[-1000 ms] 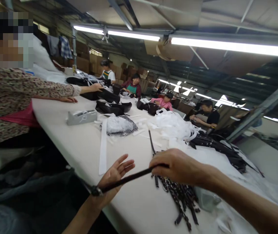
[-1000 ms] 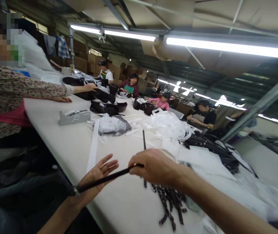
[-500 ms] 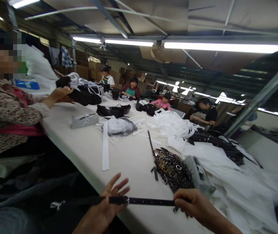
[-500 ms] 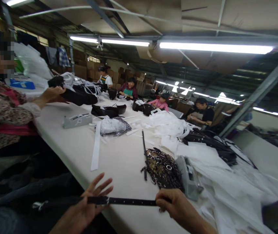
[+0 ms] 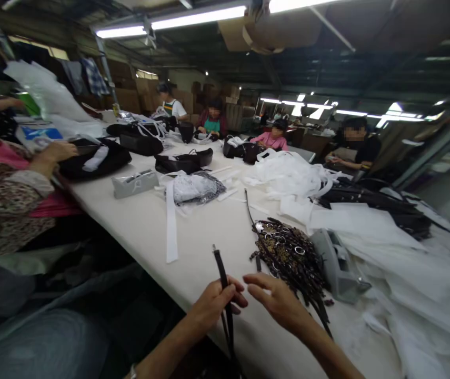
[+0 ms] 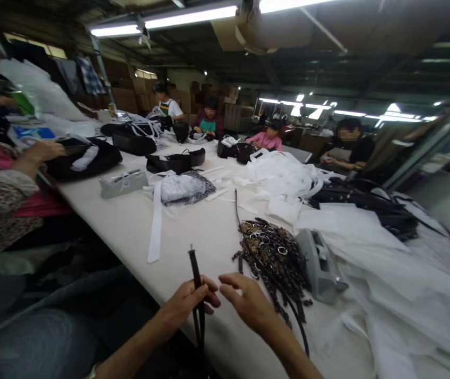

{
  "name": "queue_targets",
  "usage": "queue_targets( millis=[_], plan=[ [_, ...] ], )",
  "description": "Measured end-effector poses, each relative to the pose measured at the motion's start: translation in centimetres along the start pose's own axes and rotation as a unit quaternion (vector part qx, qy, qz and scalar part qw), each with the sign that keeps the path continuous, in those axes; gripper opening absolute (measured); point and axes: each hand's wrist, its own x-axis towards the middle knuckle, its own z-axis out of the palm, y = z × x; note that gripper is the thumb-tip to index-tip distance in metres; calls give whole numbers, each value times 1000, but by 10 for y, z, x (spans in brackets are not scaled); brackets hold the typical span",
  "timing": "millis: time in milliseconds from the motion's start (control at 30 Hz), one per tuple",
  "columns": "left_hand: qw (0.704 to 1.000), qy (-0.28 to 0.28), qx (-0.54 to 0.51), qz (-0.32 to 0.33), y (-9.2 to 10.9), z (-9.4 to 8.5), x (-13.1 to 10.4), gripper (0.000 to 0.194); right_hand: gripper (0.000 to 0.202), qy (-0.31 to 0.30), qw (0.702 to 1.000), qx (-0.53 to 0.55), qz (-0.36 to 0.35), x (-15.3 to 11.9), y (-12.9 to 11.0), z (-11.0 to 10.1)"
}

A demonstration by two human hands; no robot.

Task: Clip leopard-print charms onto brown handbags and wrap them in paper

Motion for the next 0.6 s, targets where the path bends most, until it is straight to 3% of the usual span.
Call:
queue_targets(
  millis=[100, 167, 233, 333, 400, 500, 600],
  plan=[
    [996, -31, 80, -13, 1, 12, 17, 45, 34, -34, 991, 123, 29, 27, -12, 35],
    [984, -32, 176, -16, 7, 9, 26, 41, 36, -9, 975, 216, 57, 41, -7, 44],
    [942, -49, 330, -16, 18, -1, 36, 35, 38, 34, 947, 313, 71, 53, 9, 43],
    [843, -51, 534, -23, 43, -15, 61, 35, 43, 77, 902, 411, 104, 70, 41, 32],
    [812, -34, 582, -4, 60, -14, 88, 34, 47, 82, 893, 423, 131, 79, 62, 26],
    [820, -37, 567, 70, 74, 5, 145, 25, 51, 79, 894, 420, 131, 88, 84, 26],
    [830, -46, 540, 132, 68, 29, 219, 18, 57, 68, 897, 417, 127, 91, 95, 31]
  ],
)
